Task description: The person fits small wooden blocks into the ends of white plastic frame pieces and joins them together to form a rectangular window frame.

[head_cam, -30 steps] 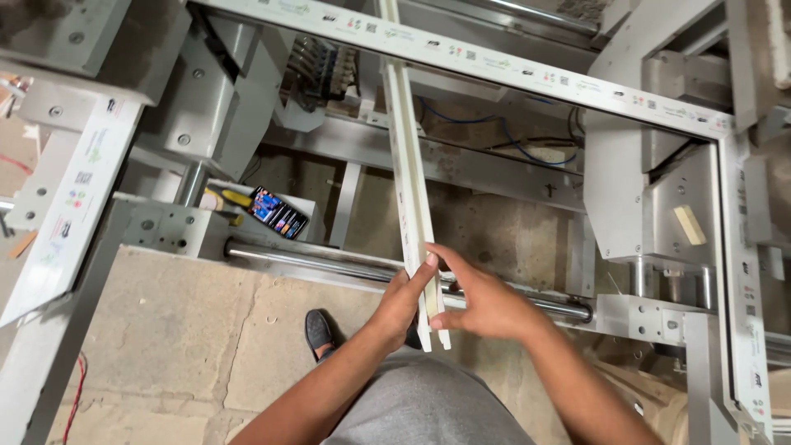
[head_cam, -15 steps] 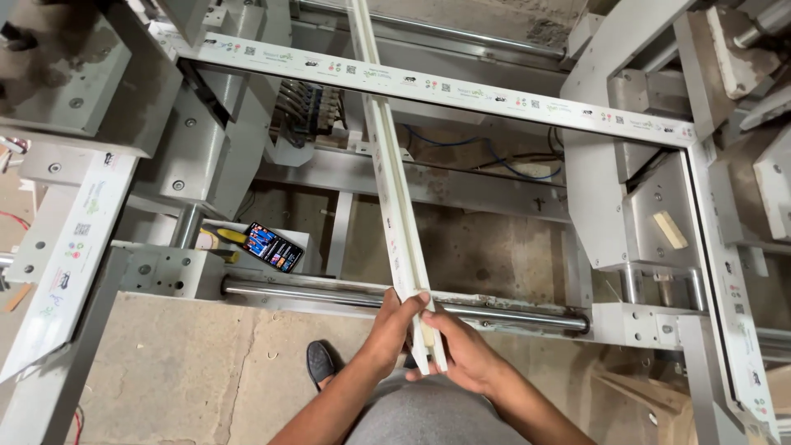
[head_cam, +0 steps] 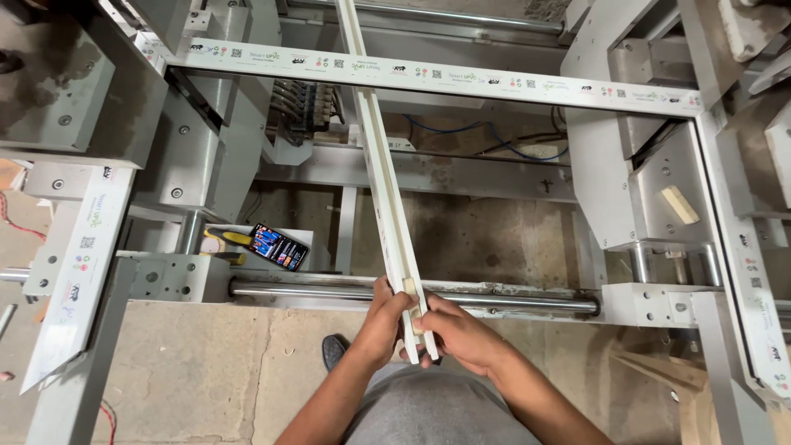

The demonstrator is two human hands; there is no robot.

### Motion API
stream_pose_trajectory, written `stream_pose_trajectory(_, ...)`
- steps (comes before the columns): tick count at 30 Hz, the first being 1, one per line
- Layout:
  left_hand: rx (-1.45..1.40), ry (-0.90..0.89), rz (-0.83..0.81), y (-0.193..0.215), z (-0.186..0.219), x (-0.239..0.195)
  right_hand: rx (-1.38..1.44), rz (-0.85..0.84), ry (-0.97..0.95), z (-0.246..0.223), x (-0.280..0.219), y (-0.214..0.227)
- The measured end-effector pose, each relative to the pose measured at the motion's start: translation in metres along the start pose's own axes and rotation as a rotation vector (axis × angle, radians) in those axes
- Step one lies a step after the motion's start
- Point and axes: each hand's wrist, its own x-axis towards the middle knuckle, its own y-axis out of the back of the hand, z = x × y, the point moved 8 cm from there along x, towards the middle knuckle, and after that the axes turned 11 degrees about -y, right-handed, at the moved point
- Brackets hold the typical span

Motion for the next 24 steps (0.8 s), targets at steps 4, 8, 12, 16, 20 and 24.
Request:
stream_pose_trajectory(4, -0.027, -0.015, -0.02, 0.001, -0.004, -0.002, -0.046, 0.015, 0.087, 0.005, 0.003, -0.003)
stream_pose_trajectory(8, -0.026, -0.098, -0.005, 0.011, -0.021, 0.002, -0.033, 0.041, 0.156, 0.003, 0.004, 0.001)
stream_pose_trajectory(12, 0.034, -0.083, 0.018, 0.001, 0.0, -0.003, -0.008, -0.026, 0.163, 0.01, 0.012, 0.01)
stream_pose_trajectory(16, 0.175, -0.033, 0.069, 0.007, -0.002, 0.0, -0.044, 0.023, 0.155, 0.011, 0.012, 0.007)
stream_pose_trajectory(20, 0.302, -0.1, 0.136, 0.013, -0.005, 0.001, 0.004, 0.099, 0.112, 0.015, 0.009, 0.003)
stream_pose_trajectory(24, 0.445, -0.08, 0.205, 0.011, 0.001, -0.002, -0.034, 0.121, 0.122, 0.018, 0.014, 0.006)
